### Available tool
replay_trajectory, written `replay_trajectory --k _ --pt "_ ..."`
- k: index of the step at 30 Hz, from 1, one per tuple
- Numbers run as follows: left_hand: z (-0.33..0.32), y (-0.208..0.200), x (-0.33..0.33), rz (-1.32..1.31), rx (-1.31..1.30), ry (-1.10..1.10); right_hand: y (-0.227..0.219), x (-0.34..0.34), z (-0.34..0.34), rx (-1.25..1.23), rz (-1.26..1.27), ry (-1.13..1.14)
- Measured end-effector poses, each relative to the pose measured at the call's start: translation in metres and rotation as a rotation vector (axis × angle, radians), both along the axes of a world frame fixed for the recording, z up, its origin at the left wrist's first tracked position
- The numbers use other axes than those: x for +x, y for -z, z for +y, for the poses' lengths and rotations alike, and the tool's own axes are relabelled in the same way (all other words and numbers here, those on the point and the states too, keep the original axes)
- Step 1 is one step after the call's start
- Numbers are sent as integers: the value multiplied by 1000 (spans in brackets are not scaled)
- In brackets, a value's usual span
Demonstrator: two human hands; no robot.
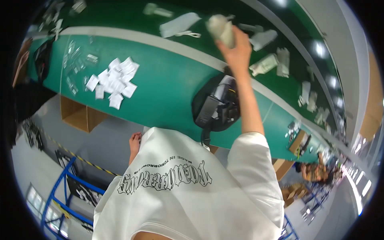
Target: Packing small white items from a production table into cardboard boxes.
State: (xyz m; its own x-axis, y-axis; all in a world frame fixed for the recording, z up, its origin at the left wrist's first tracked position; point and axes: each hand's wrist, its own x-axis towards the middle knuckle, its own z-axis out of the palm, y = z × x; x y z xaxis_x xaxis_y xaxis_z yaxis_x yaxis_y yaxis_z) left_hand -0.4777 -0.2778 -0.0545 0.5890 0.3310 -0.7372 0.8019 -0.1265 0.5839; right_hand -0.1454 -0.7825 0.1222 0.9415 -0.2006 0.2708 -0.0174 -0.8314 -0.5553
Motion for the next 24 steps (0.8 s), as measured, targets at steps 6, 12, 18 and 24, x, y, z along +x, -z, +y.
replay_trajectory --k 6,12,18,24 --pt "-29 -35 -14 -23 28 -247 32 55 -42 -150 -103 30" --pt "-46 -69 -15 -103 111 -446 50 22 228 176 -35 -612" --pt "-22 -81 -13 -228 62 -645 56 -45 340 333 41 -813" --pt "22 -17 -66 -177 21 -791 90 -156 455 421 643 -1027"
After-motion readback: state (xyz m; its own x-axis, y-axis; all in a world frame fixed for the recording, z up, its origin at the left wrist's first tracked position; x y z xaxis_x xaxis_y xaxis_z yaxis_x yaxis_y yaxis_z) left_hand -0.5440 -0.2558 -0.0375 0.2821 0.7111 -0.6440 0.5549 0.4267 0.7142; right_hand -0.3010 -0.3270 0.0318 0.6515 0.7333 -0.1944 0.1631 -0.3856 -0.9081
